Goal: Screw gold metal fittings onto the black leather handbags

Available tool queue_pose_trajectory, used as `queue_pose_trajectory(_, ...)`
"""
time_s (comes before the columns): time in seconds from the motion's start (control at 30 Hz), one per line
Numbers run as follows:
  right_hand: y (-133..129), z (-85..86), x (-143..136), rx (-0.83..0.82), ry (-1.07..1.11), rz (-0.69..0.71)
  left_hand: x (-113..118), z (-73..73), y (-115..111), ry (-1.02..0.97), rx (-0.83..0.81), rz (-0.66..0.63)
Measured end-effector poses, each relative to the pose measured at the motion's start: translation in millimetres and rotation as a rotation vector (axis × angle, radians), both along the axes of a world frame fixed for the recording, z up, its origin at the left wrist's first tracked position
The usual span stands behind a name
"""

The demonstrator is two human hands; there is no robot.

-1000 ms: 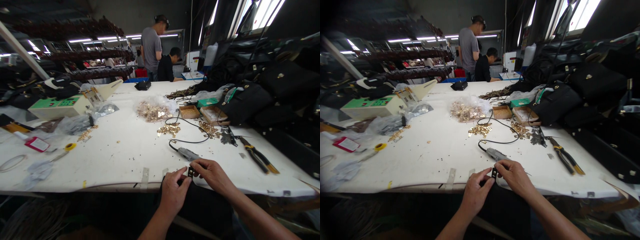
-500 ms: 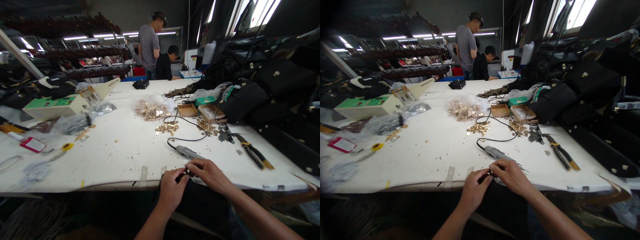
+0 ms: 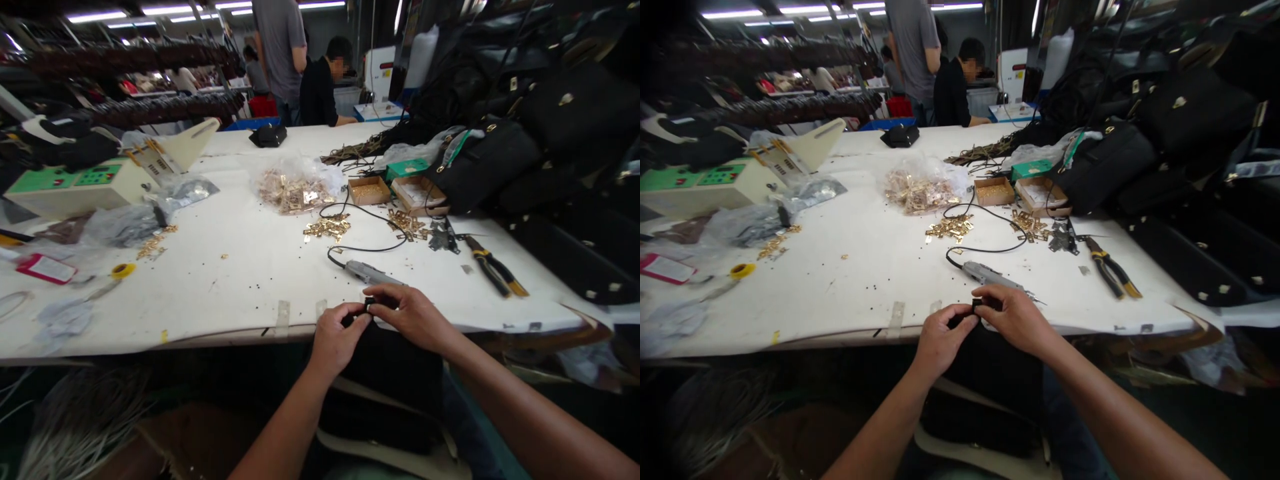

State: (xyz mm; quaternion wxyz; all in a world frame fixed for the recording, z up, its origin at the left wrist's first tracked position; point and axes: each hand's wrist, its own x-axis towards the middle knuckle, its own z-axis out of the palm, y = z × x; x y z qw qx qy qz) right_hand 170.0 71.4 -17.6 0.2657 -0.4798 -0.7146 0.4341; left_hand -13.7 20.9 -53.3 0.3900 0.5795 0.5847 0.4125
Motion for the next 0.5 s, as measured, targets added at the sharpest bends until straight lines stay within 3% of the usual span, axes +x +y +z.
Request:
queue_pose_trajectory(0.3, -5.6, -10.7, 11.5, -0.198, 0.102, -0.005, 3.2, -2.0, -1.2, 0.039, -0.048, -0.038)
queue_pose_trajectory(0.5, -5.8, -11.5, 14.7, -0.195, 0.087, -0.001, 6.4, -3.2, 0.4, 0.072, -0.032, -0.02)
